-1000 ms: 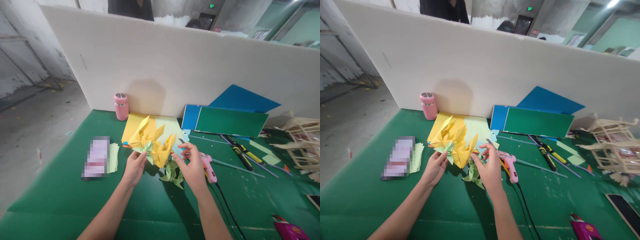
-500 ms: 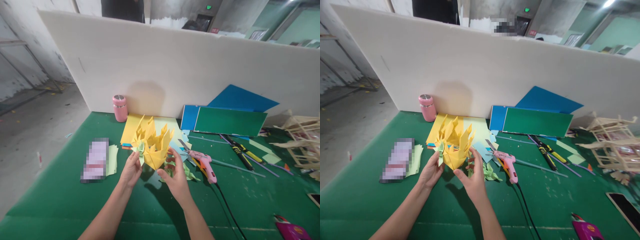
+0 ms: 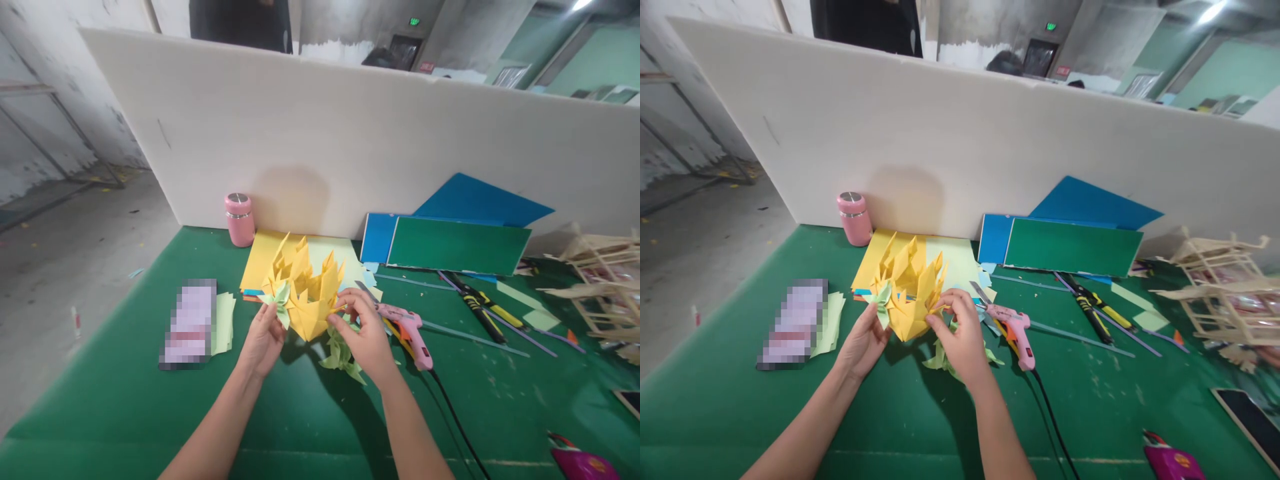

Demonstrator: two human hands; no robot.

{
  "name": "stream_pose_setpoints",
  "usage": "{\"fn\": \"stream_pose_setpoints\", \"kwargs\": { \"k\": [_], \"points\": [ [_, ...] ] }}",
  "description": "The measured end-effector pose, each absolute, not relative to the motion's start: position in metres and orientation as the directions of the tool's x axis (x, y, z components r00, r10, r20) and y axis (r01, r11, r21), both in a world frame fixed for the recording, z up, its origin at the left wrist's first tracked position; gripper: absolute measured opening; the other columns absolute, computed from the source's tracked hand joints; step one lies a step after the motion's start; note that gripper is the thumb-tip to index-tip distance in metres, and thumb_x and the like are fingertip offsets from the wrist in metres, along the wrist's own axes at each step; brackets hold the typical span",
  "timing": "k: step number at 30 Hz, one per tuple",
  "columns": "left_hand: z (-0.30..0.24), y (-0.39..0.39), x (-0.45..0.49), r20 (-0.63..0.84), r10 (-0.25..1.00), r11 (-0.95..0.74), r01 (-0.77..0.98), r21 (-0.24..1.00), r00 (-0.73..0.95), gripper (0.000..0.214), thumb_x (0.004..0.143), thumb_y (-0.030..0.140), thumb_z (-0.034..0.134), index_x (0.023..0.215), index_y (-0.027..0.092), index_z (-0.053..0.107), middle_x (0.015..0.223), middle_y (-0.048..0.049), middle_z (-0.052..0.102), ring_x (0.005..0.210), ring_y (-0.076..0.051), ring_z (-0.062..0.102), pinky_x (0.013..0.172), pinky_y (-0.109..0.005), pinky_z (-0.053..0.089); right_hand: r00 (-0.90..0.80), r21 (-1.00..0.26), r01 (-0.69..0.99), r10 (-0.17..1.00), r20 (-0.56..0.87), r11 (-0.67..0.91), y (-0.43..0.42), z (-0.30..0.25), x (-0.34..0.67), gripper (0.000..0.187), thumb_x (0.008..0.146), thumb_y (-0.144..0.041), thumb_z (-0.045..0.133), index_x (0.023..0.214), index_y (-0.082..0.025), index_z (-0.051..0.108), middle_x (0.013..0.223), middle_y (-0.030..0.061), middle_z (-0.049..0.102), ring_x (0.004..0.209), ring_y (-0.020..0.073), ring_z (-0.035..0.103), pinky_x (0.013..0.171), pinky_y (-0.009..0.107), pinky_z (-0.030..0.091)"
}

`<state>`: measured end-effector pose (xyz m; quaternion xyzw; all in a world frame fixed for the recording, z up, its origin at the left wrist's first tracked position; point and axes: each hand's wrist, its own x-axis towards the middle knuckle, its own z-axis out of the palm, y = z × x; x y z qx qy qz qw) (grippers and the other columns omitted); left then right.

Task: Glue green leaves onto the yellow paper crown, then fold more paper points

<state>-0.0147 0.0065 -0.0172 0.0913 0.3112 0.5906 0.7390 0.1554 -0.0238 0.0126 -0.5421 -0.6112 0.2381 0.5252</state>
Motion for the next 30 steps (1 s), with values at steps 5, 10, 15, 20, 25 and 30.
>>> {"fn": "stream_pose_setpoints", "kwargs": {
  "k": [5,10,15,20,25,30],
  "points": [
    [-0.012,0.006,-0.011,-0.352,0.924,0.313,-0.826,0.469,0.150,0.018,0.086,0.022,0.062,0.104,0.019,0.065,0.086,-0.0028,0.076,0.082,-0.015,0.072,0.071,-0.020,0.058,0.135,-0.882,0.374,0.923,0.359,0.288,-0.017,0.016,0.159,0.005,0.079,-0.024,0.057,0.077,-0.022,0.053,0.099,0.0055,0.055,0.086,0.0186,0.055,0.071,0.031,0.048],
    [-0.010,0.006,-0.011,-0.385,0.907,0.347,-0.815,0.464,0.167,0.007,0.086,0.014,0.060,0.089,0.016,0.066,0.066,-0.0003,0.073,0.063,-0.013,0.071,0.058,-0.017,0.058,0.126,-0.892,0.366,0.935,0.332,0.267,-0.013,0.015,0.163,0.003,0.081,-0.024,0.055,0.080,-0.023,0.053,0.105,0.0057,0.053,0.099,0.0200,0.053,0.077,0.033,0.048],
    [-0.010,0.005,-0.013,-0.400,0.902,0.354,-0.804,0.478,0.159,0.011,0.080,0.011,0.067,0.070,0.015,0.065,0.055,0.0020,0.067,0.054,-0.010,0.067,0.059,-0.016,0.057,0.122,-0.885,0.375,0.932,0.342,0.276,-0.012,0.015,0.165,0.003,0.081,-0.025,0.055,0.080,-0.023,0.052,0.104,0.0056,0.053,0.099,0.0198,0.053,0.077,0.033,0.049],
    [-0.009,0.005,-0.013,-0.396,0.906,0.353,-0.787,0.507,0.151,0.011,0.074,0.013,0.073,0.067,0.015,0.065,0.054,0.0033,0.066,0.051,-0.009,0.064,0.063,-0.017,0.058,0.118,-0.866,0.406,0.923,0.366,0.292,-0.010,0.015,0.165,0.004,0.082,-0.025,0.055,0.079,-0.022,0.053,0.103,0.0060,0.054,0.097,0.0200,0.054,0.075,0.033,0.049],
    [-0.014,0.005,-0.013,-0.384,0.910,0.360,-0.763,0.537,0.159,0.014,0.070,0.017,0.077,0.066,0.015,0.065,0.049,0.0056,0.060,0.046,-0.007,0.061,0.057,-0.015,0.056,0.302,-0.746,0.561,0.750,0.588,0.359,-0.019,0.023,0.156,0.019,0.082,-0.024,0.060,0.101,-0.023,0.055,0.096,0.0046,0.054,0.078,0.0175,0.053,0.069,0.033,0.046],
    [-0.014,0.003,-0.011,-0.347,0.920,0.359,-0.749,0.558,0.182,0.018,0.063,0.019,0.083,0.066,0.013,0.065,0.055,0.0033,0.065,0.047,-0.006,0.059,0.053,-0.015,0.052,-0.100,-0.401,0.760,0.703,0.705,0.511,-0.029,0.034,0.127,0.006,0.086,-0.022,0.060,0.088,-0.023,0.066,0.084,0.0031,0.058,0.078,0.0186,0.051,0.073,0.034,0.041]
  ]
}}
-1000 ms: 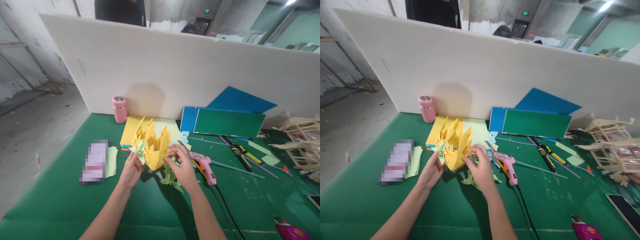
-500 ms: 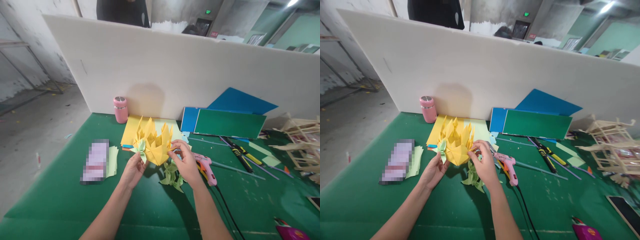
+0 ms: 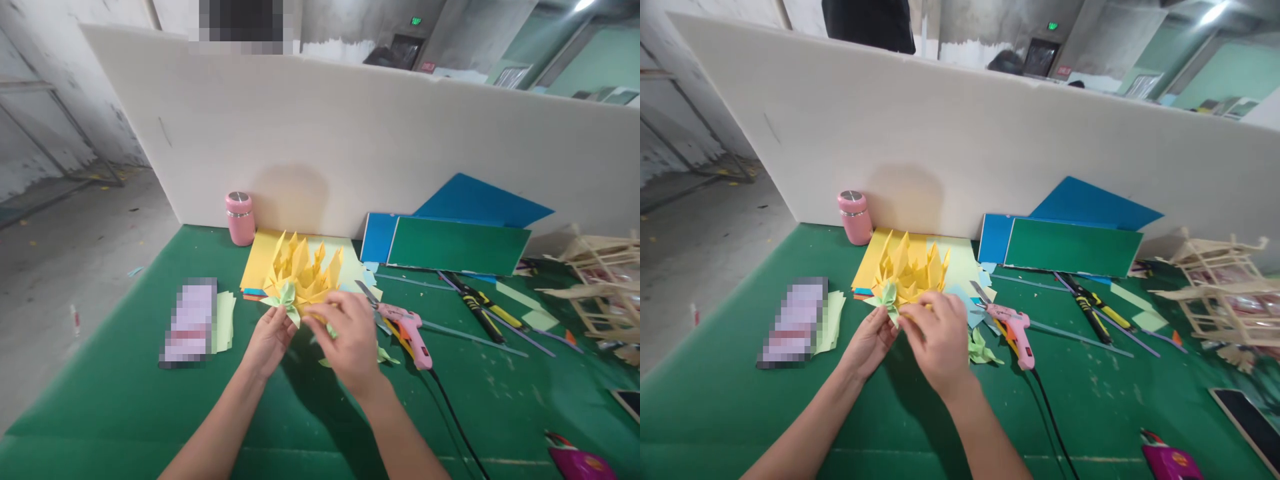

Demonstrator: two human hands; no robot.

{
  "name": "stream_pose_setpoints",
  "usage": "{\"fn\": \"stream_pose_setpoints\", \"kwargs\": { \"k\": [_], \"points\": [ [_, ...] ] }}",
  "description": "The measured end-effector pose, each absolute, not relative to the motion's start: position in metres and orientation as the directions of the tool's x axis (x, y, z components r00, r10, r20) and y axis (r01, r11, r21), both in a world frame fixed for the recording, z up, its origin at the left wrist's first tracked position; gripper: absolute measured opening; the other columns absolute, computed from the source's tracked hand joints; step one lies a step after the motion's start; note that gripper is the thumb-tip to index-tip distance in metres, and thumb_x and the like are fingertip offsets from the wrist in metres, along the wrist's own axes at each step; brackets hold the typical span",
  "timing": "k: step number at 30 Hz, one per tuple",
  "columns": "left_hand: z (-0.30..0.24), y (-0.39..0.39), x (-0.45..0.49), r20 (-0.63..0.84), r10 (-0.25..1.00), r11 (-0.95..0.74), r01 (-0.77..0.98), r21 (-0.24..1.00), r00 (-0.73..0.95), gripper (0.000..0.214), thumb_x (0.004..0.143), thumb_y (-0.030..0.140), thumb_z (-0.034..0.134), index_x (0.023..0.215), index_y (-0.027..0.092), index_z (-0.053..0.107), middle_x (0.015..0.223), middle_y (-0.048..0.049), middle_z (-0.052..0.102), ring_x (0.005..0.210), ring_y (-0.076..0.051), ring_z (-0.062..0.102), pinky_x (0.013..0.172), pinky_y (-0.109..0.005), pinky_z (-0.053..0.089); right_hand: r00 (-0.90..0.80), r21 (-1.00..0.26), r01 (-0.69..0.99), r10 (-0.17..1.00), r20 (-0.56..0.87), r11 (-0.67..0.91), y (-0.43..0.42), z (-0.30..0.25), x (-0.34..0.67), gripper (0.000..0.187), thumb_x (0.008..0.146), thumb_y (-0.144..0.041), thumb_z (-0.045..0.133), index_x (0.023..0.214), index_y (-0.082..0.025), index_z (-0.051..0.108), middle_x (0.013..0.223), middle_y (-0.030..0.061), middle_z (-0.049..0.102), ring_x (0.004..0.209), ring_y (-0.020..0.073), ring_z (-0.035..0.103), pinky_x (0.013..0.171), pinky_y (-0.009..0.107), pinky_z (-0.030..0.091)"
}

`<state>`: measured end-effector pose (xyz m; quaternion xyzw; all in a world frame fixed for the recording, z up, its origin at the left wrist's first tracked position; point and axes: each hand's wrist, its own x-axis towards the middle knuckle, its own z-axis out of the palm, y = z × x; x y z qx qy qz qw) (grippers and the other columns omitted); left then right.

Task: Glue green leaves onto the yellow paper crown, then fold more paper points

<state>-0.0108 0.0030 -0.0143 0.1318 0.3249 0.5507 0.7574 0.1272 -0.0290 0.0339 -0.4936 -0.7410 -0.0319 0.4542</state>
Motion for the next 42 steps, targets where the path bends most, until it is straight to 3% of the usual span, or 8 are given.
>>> {"fn": "stream_pose_setpoints", "kwargs": {
  "k": [6,15,23,30,36,42],
  "points": [
    [-0.011,0.001,-0.007,-0.302,0.936,0.329,-0.752,0.571,0.180,0.029,0.052,0.024,0.089,0.069,0.011,0.068,0.073,-0.0035,0.073,0.064,-0.011,0.066,0.061,-0.018,0.053,-0.166,-0.369,0.805,0.773,0.612,0.464,-0.016,0.026,0.108,0.016,0.088,-0.018,0.055,0.084,-0.022,0.070,0.080,0.0037,0.059,0.078,0.0195,0.048,0.069,0.033,0.039],
    [-0.018,0.003,-0.007,-0.312,0.938,0.315,-0.751,0.580,0.152,0.020,0.062,0.018,0.083,0.069,0.010,0.067,0.070,-0.0038,0.072,0.064,-0.011,0.067,0.067,-0.020,0.053,-0.182,-0.270,0.859,0.754,0.631,0.434,-0.010,0.024,0.111,0.020,0.090,-0.022,0.056,0.074,-0.022,0.068,0.072,0.0025,0.055,0.073,0.0185,0.043,0.065,0.033,0.032],
    [-0.017,0.002,-0.008,-0.295,0.945,0.291,-0.765,0.575,0.138,0.023,0.057,0.019,0.086,0.068,0.012,0.067,0.074,-0.0034,0.075,0.071,-0.013,0.070,0.070,-0.020,0.054,-0.152,-0.247,0.891,0.765,0.626,0.380,-0.009,0.027,0.112,0.012,0.084,-0.029,0.066,0.073,-0.026,0.070,0.068,0.0010,0.050,0.071,0.0186,0.040,0.064,0.033,0.026],
    [-0.014,0.000,-0.007,-0.264,0.949,0.296,-0.764,0.573,0.170,0.027,0.056,0.020,0.087,0.075,0.010,0.070,0.081,-0.0072,0.076,0.082,-0.017,0.070,0.080,-0.025,0.055,-0.150,-0.227,0.899,0.751,0.643,0.374,-0.006,0.027,0.120,0.017,0.086,-0.032,0.063,0.072,-0.026,0.070,0.066,0.0007,0.047,0.069,0.0178,0.038,0.064,0.032,0.024],
    [-0.011,0.002,-0.007,-0.284,0.945,0.301,-0.775,0.556,0.163,0.022,0.075,0.034,0.073,0.083,0.015,0.068,0.085,-0.0065,0.075,0.082,-0.018,0.071,0.076,-0.026,0.056,-0.176,-0.205,0.899,0.747,0.641,0.387,-0.005,0.027,0.120,0.017,0.085,-0.031,0.064,0.070,-0.026,0.069,0.066,0.0007,0.048,0.069,0.0180,0.038,0.063,0.032,0.023],
    [-0.008,0.003,-0.008,-0.317,0.939,0.298,-0.768,0.567,0.131,0.007,0.079,0.022,0.066,0.076,0.016,0.066,0.076,-0.0042,0.075,0.071,-0.015,0.070,0.070,-0.025,0.057,-0.175,-0.197,0.902,0.743,0.645,0.384,-0.006,0.029,0.116,0.015,0.085,-0.028,0.065,0.070,-0.025,0.068,0.066,0.0007,0.049,0.070,0.0180,0.039,0.064,0.032,0.023]
  ]
}}
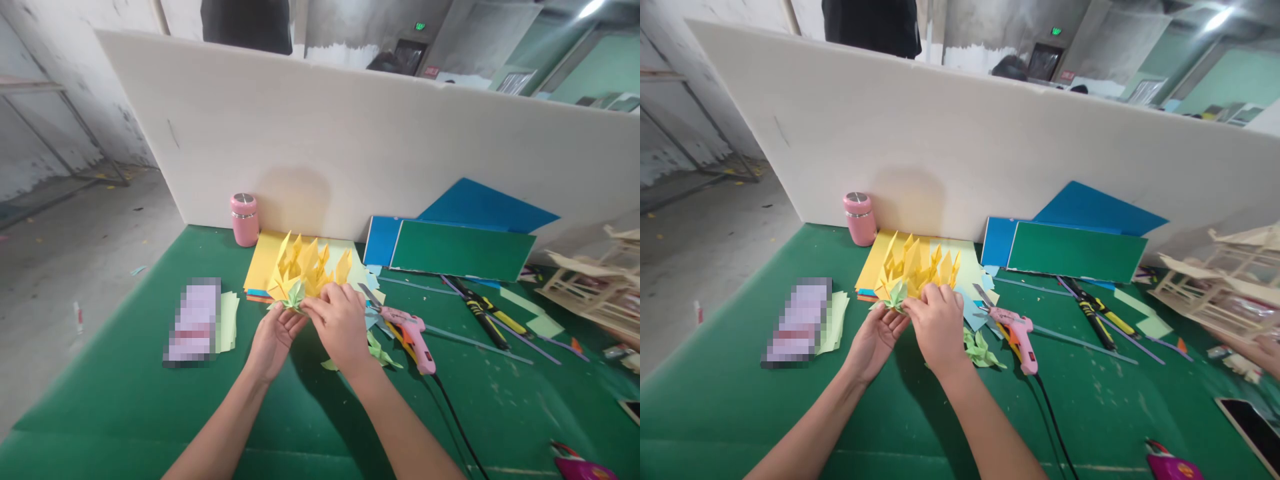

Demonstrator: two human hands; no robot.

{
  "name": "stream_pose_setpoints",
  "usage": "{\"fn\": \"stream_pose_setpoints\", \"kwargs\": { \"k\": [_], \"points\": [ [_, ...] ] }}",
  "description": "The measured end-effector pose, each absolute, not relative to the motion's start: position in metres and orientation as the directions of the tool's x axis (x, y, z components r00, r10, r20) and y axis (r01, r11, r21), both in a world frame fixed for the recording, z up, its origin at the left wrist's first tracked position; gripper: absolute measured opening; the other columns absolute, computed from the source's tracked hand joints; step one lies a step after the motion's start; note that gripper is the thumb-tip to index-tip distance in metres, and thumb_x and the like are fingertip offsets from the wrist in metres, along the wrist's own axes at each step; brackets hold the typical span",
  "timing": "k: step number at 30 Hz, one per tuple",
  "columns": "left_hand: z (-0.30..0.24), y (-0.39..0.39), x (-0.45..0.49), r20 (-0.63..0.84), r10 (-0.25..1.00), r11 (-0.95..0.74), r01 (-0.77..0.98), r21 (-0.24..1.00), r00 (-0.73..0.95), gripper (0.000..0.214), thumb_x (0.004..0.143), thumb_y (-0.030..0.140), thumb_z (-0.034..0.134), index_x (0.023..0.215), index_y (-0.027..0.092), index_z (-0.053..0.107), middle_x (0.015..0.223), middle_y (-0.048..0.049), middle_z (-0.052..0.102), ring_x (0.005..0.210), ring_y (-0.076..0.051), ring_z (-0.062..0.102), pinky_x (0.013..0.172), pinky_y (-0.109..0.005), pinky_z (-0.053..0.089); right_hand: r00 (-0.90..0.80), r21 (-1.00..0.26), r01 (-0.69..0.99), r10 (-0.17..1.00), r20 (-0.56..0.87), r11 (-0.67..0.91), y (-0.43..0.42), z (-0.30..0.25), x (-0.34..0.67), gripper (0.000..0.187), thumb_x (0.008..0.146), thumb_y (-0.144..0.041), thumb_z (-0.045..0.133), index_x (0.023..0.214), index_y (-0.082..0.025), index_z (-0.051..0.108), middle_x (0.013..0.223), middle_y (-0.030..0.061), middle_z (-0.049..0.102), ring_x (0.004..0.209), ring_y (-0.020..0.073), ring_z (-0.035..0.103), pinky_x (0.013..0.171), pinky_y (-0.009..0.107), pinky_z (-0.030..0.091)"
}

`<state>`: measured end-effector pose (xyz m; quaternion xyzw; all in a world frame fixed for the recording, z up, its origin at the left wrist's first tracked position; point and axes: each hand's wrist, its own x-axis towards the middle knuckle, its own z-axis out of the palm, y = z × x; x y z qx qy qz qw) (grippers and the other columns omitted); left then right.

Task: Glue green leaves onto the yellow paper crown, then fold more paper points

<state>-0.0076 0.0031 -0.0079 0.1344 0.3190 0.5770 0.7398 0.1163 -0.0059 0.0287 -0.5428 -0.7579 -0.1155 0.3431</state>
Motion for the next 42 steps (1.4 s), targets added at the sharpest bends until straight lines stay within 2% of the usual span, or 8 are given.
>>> {"fn": "stream_pose_setpoints", "kwargs": {
  "k": [4,14,24,28,34,38,42],
  "points": [
    [-0.008,0.002,-0.007,-0.336,0.937,0.285,-0.753,0.593,0.090,0.009,0.075,0.017,0.065,0.066,0.017,0.062,0.069,-0.0027,0.073,0.066,-0.014,0.069,0.065,-0.022,0.056,-0.203,-0.181,0.901,0.751,0.628,0.395,-0.008,0.028,0.114,0.014,0.085,-0.028,0.065,0.072,-0.025,0.068,0.068,0.0007,0.049,0.070,0.0181,0.039,0.064,0.032,0.024],
    [-0.010,0.005,-0.005,-0.394,0.919,0.299,-0.707,0.641,0.031,0.003,0.074,0.016,0.066,0.074,0.014,0.063,0.069,-0.0040,0.073,0.061,-0.014,0.069,0.060,-0.022,0.054,-0.210,-0.175,0.893,0.729,0.652,0.414,-0.008,0.020,0.113,0.018,0.085,-0.026,0.065,0.068,-0.024,0.066,0.067,0.0003,0.050,0.070,0.0175,0.038,0.064,0.031,0.023],
    [-0.008,0.003,-0.005,-0.380,0.925,0.278,-0.715,0.642,0.018,0.006,0.075,0.016,0.065,0.069,0.014,0.063,0.065,-0.0020,0.070,0.060,-0.012,0.067,0.062,-0.022,0.055,-0.197,-0.195,0.881,0.710,0.676,0.431,-0.006,0.019,0.115,0.020,0.086,-0.029,0.064,0.067,-0.024,0.067,0.065,-0.0005,0.049,0.069,0.0165,0.038,0.064,0.031,0.023],
    [-0.009,0.002,-0.005,-0.369,0.929,0.270,-0.710,0.650,0.016,0.006,0.073,0.018,0.067,0.071,0.014,0.063,0.069,-0.0028,0.072,0.062,-0.012,0.068,0.062,-0.022,0.055,-0.199,-0.198,0.880,0.716,0.669,0.431,-0.006,0.019,0.115,0.019,0.086,-0.028,0.064,0.067,-0.024,0.067,0.065,-0.0004,0.049,0.070,0.0166,0.039,0.064,0.031,0.023],
    [-0.013,0.002,-0.004,-0.339,0.941,0.239,-0.697,0.676,-0.006,0.019,0.064,0.025,0.075,0.071,0.015,0.061,0.069,-0.0006,0.071,0.060,-0.012,0.067,0.061,-0.023,0.055,-0.193,-0.217,0.879,0.733,0.652,0.424,-0.006,0.018,0.115,0.016,0.084,-0.026,0.065,0.068,-0.024,0.066,0.067,-0.0002,0.050,0.070,0.0169,0.039,0.064,0.031,0.023],
    [-0.017,0.000,-0.001,-0.300,0.953,0.193,-0.680,0.707,-0.042,0.028,0.060,0.032,0.079,0.073,0.017,0.060,0.071,0.0005,0.071,0.062,-0.013,0.067,0.061,-0.024,0.054,-0.182,-0.266,0.865,0.761,0.623,0.425,-0.007,0.017,0.118,0.014,0.083,-0.021,0.066,0.069,-0.023,0.067,0.070,0.0004,0.052,0.072,0.0170,0.041,0.065,0.031,0.024],
    [-0.018,-0.002,0.003,-0.229,0.973,0.147,-0.644,0.751,-0.044,0.033,0.056,0.037,0.082,0.073,0.018,0.062,0.078,-0.0010,0.073,0.073,-0.016,0.069,0.067,-0.027,0.055,-0.153,-0.332,0.845,0.784,0.602,0.420,-0.008,0.017,0.122,0.013,0.082,-0.019,0.066,0.070,-0.022,0.067,0.072,0.0002,0.053,0.073,0.0168,0.044,0.066,0.031,0.026]
  ]
}}
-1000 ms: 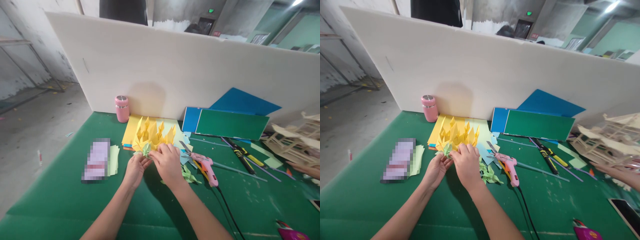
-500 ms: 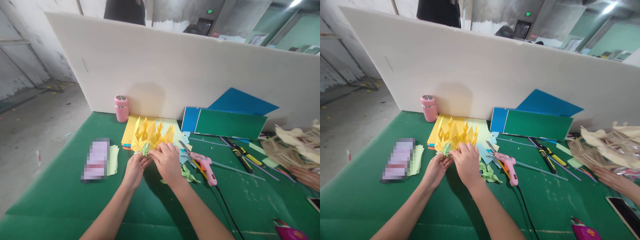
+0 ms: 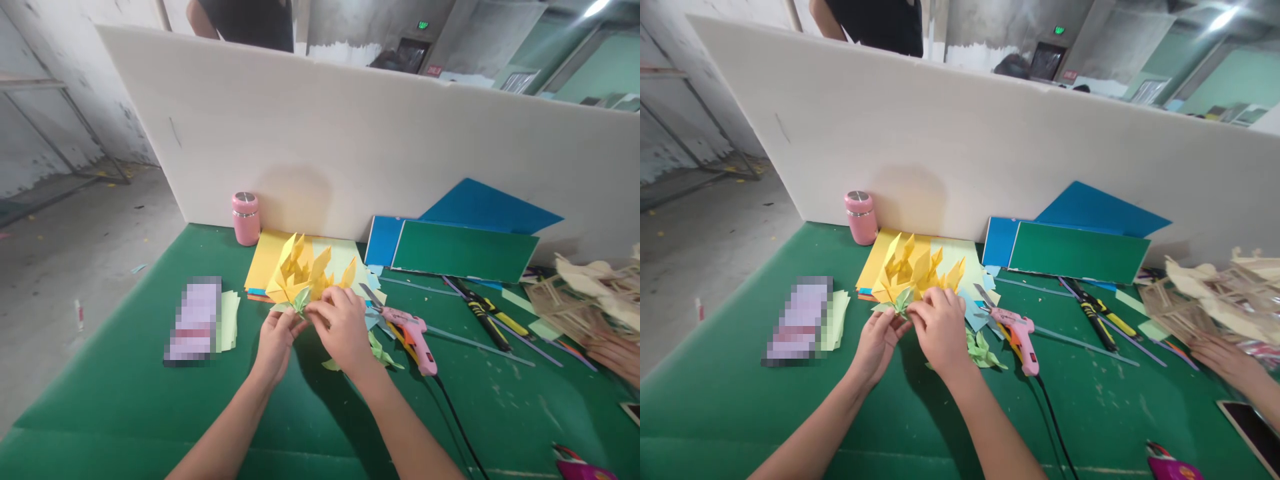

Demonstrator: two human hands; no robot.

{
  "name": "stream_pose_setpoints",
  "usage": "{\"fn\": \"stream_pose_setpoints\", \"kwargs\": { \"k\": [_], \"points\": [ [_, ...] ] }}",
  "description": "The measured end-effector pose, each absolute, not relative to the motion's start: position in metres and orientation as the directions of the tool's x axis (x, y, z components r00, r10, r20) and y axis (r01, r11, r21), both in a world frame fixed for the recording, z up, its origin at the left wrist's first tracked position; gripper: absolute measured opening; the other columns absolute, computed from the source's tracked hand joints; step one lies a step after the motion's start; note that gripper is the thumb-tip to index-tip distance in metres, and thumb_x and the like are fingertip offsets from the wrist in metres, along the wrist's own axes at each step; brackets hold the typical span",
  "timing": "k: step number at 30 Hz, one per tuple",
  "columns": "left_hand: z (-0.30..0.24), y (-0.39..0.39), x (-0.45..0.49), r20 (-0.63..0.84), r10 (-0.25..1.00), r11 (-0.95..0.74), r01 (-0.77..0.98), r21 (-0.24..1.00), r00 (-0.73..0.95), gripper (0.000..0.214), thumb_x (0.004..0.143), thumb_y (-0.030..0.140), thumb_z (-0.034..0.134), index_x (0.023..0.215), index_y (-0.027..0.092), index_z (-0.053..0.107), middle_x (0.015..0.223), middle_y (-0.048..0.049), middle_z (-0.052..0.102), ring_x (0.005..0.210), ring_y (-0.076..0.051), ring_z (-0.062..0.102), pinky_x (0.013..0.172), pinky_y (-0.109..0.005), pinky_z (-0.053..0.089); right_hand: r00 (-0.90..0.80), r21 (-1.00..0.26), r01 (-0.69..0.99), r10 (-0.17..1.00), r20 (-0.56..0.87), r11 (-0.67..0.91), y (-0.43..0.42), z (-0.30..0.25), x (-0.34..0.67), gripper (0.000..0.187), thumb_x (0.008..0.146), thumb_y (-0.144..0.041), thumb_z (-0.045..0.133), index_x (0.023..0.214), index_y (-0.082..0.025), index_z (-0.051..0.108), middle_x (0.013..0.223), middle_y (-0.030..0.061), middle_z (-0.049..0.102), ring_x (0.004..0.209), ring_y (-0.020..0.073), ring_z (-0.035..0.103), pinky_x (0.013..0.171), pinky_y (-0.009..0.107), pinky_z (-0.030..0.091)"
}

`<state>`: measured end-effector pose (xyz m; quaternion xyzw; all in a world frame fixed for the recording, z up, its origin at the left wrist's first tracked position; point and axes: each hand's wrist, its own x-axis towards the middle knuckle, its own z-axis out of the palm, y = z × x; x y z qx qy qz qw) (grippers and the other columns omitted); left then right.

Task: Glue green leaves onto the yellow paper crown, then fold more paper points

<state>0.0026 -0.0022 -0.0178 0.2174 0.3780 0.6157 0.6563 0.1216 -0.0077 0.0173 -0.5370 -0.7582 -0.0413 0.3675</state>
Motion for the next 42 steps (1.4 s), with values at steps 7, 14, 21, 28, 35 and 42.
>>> {"fn": "stream_pose_setpoints", "kwargs": {
  "k": [7,14,21,28,35,42],
  "points": [
    [-0.015,-0.008,0.003,-0.113,0.989,0.049,-0.521,0.852,-0.093,0.038,0.053,0.036,0.084,0.082,0.018,0.067,0.089,-0.0057,0.075,0.087,-0.022,0.069,0.082,-0.034,0.053,-0.171,-0.365,0.796,0.758,0.629,0.483,-0.019,0.020,0.126,0.013,0.086,-0.019,0.060,0.078,-0.023,0.069,0.073,0.0008,0.055,0.073,0.0169,0.047,0.066,0.031,0.029],
    [-0.014,-0.013,0.003,-0.066,0.978,-0.022,-0.410,0.912,-0.198,0.038,0.048,0.032,0.084,0.078,0.018,0.064,0.084,-0.0050,0.074,0.084,-0.024,0.070,0.073,-0.033,0.056,-0.060,-0.407,0.743,0.658,0.751,0.532,-0.031,0.021,0.129,0.012,0.088,-0.019,0.058,0.085,-0.022,0.070,0.073,0.0009,0.063,0.074,0.0159,0.053,0.069,0.031,0.035],
    [-0.012,-0.016,0.004,-0.014,0.980,-0.060,-0.361,0.931,-0.198,0.033,0.048,0.019,0.081,0.076,0.020,0.065,0.080,-0.0033,0.074,0.079,-0.023,0.069,0.074,-0.032,0.055,-0.012,-0.500,0.708,0.717,0.697,0.498,-0.031,0.021,0.122,0.012,0.087,-0.025,0.061,0.080,-0.021,0.070,0.076,0.0014,0.066,0.076,0.0169,0.056,0.070,0.032,0.038],
    [-0.013,-0.016,0.004,-0.006,0.987,-0.048,-0.334,0.941,-0.158,0.020,0.050,0.019,0.081,0.068,0.020,0.071,0.071,-0.0028,0.073,0.076,-0.024,0.068,0.078,-0.033,0.053,0.060,-0.573,0.708,0.773,0.631,0.412,-0.029,0.019,0.118,0.019,0.089,-0.027,0.058,0.075,-0.023,0.070,0.073,0.0010,0.068,0.074,0.0173,0.055,0.070,0.033,0.036],
    [-0.011,-0.017,0.007,-0.043,0.991,-0.005,-0.346,0.938,-0.129,0.016,0.051,0.020,0.082,0.064,0.021,0.073,0.064,-0.0006,0.072,0.068,-0.021,0.066,0.075,-0.033,0.054,0.117,-0.604,0.720,0.798,0.591,0.342,-0.025,0.012,0.115,0.020,0.089,-0.025,0.056,0.073,-0.022,0.068,0.069,0.0003,0.066,0.070,0.0176,0.051,0.067,0.031,0.032],
    [-0.014,-0.018,0.008,-0.068,0.987,0.007,-0.383,0.924,-0.147,0.019,0.051,0.025,0.083,0.066,0.020,0.072,0.069,-0.0019,0.073,0.072,-0.022,0.067,0.078,-0.034,0.053,0.103,-0.612,0.720,0.821,0.561,0.327,-0.024,0.016,0.112,0.019,0.088,-0.022,0.056,0.072,-0.021,0.067,0.070,-0.0001,0.065,0.071,0.0177,0.051,0.068,0.031,0.030]
  ]
}}
